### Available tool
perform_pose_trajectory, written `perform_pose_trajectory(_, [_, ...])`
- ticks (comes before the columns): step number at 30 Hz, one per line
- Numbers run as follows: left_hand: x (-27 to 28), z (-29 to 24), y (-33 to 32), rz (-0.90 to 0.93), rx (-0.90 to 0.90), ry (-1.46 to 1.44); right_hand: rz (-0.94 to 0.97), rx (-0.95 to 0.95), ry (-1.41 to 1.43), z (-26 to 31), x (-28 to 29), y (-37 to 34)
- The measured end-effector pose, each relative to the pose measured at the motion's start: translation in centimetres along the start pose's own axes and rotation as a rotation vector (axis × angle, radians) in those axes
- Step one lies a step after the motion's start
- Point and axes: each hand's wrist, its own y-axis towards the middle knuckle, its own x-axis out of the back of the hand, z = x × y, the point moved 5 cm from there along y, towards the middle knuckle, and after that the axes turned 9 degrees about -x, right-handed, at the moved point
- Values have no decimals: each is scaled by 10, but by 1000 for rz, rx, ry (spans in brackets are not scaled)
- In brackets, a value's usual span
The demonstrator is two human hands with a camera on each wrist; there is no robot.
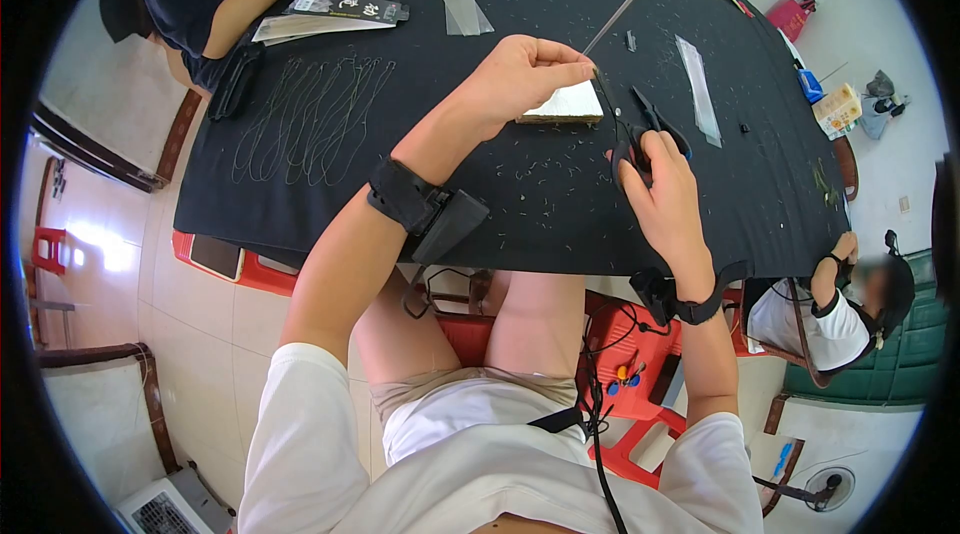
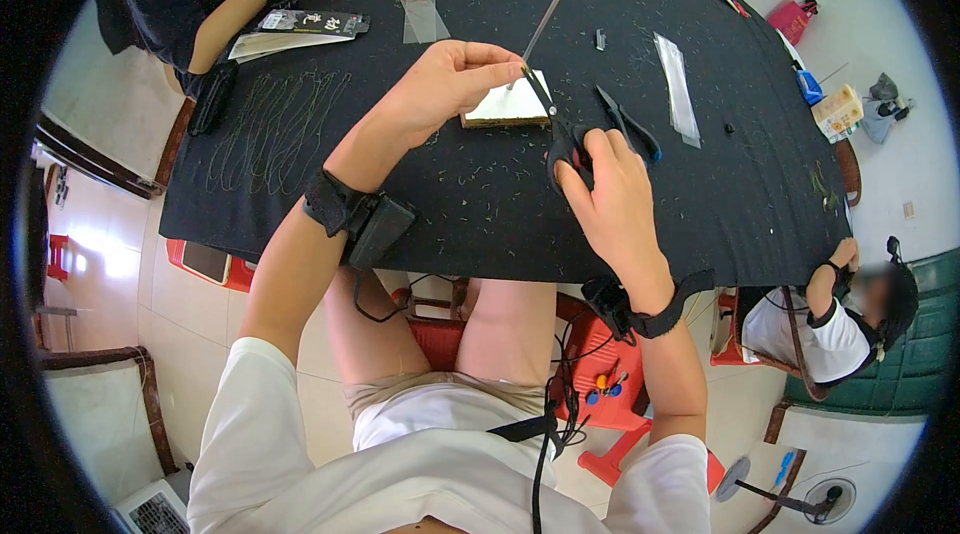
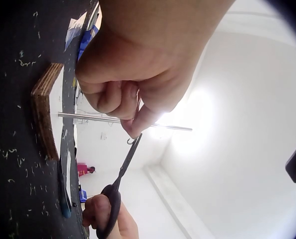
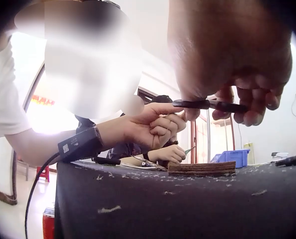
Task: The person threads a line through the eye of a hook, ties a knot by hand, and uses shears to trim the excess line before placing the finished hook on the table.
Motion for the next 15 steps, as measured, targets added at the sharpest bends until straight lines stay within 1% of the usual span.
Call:
perform_pose_trajectory(4, [-1, -2, -1, -6, -2, 11, 19, -27, 27, -2, -2, 0])
perform_pose_trajectory(15, [0, 2, 1, -15, -21, 35, 0, -13, 32, -4, -1, 1])
